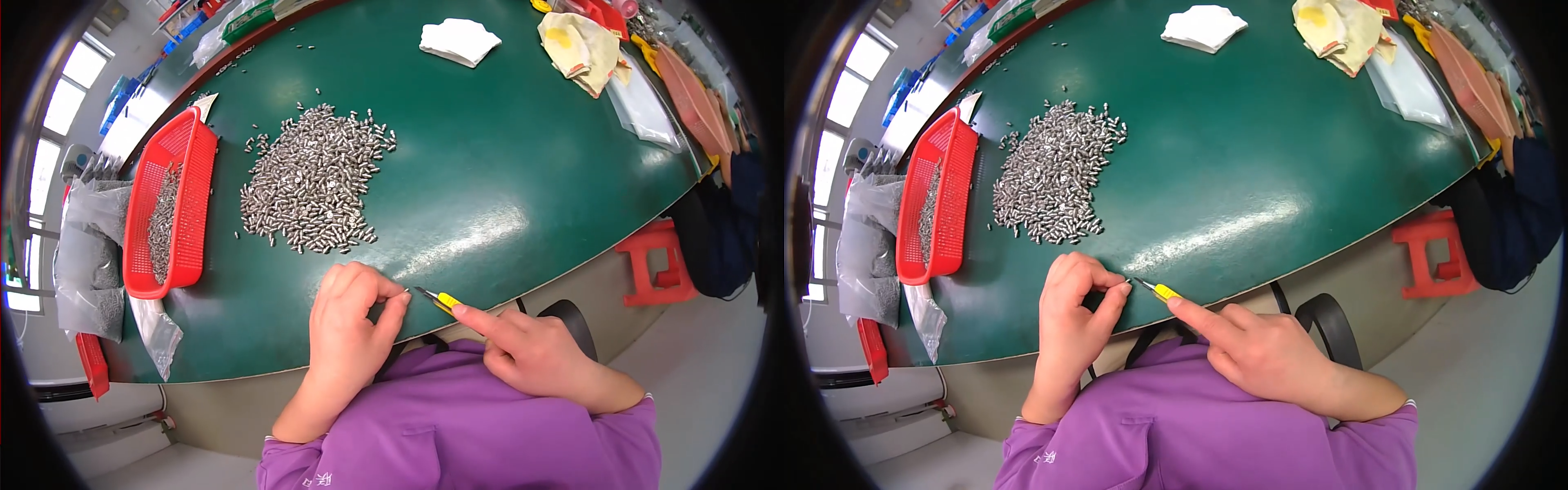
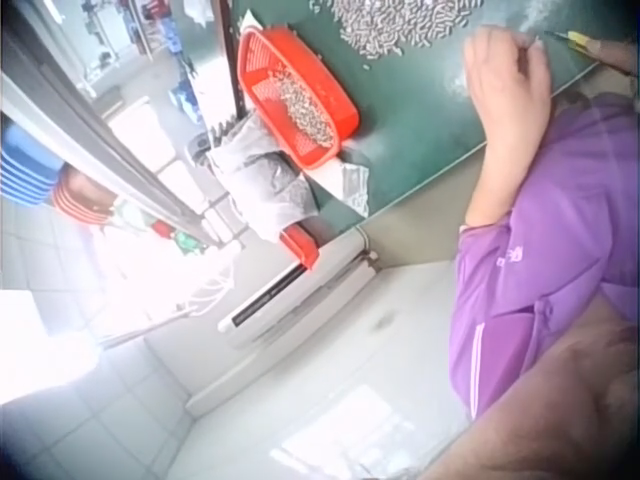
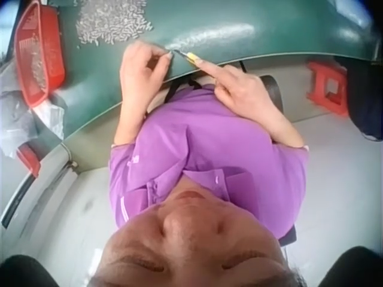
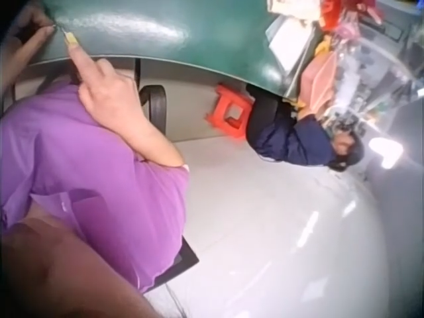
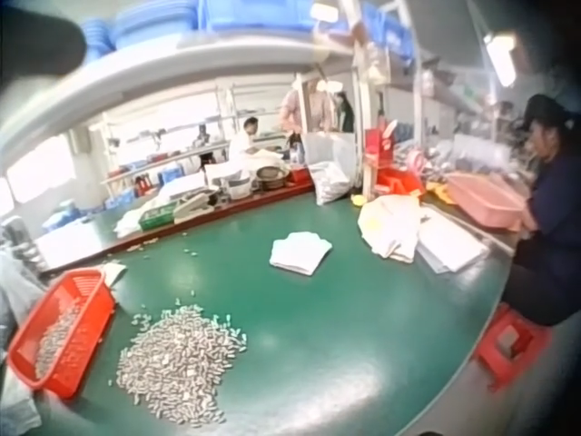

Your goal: Inspecting and sorting small metal pins on an industrial workbench.

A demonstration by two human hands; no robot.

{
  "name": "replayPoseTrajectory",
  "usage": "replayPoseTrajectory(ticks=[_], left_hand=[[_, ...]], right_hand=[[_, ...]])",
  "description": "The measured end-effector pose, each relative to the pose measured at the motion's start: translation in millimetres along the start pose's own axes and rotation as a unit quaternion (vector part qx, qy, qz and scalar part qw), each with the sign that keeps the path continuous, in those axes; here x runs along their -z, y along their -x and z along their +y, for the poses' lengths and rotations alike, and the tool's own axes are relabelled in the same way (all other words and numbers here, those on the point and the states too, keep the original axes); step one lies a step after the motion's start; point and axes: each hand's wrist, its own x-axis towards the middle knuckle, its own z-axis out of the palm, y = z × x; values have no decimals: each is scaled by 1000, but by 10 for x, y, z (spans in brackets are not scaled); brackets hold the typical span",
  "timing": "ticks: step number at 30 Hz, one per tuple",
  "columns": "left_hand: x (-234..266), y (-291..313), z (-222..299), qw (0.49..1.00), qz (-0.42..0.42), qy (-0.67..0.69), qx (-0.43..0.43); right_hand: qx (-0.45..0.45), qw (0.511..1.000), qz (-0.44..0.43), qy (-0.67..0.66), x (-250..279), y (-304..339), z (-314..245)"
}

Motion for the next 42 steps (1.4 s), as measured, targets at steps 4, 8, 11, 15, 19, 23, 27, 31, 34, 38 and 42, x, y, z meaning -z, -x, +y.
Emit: replayPoseTrajectory(ticks=[4, 8, 11, 15, 19, 23, 27, 31, 34, 38, 42], left_hand=[[-8, 7, 2, 1000, 6, 2, 6], [-18, -5, -3, 1000, 7, 1, 1], [-26, -3, -1, 1000, 10, -3, -3], [-19, 5, -6, 1000, 9, -8, 4], [-30, -6, -8, 1000, 14, -6, -6], [-11, -4, -5, 1000, 7, -4, -3], [-11, -8, -6, 1000, 0, -9, 8], [-5, -2, -3, 1000, -2, -6, 7], [10, -9, 5, 1000, -10, -5, 10], [-13, -40, -35, 1000, -17, -1, 18], [39, -26, 17, 1000, -14, 11, 19]], right_hand=[[-1, 1000, -11, -11, 14, -31, -61], [-7, 1000, 1, -22, -13, -23, -65], [12, 1000, -5, -9, -27, 1, -27], [12, 1000, -15, -11, -12, -14, -48], [3, 1000, -9, -19, -28, -7, -42], [4, 1000, -18, -23, -17, -29, -43], [2, 999, -28, -28, 2, -37, -45], [1, 1000, -26, -16, 4, -29, -72], [2, 1000, -15, -23, -28, -25, -58], [4, 999, -23, -48, -34, -73, -11], [9, 997, -37, -60, 59, -105, -63]])
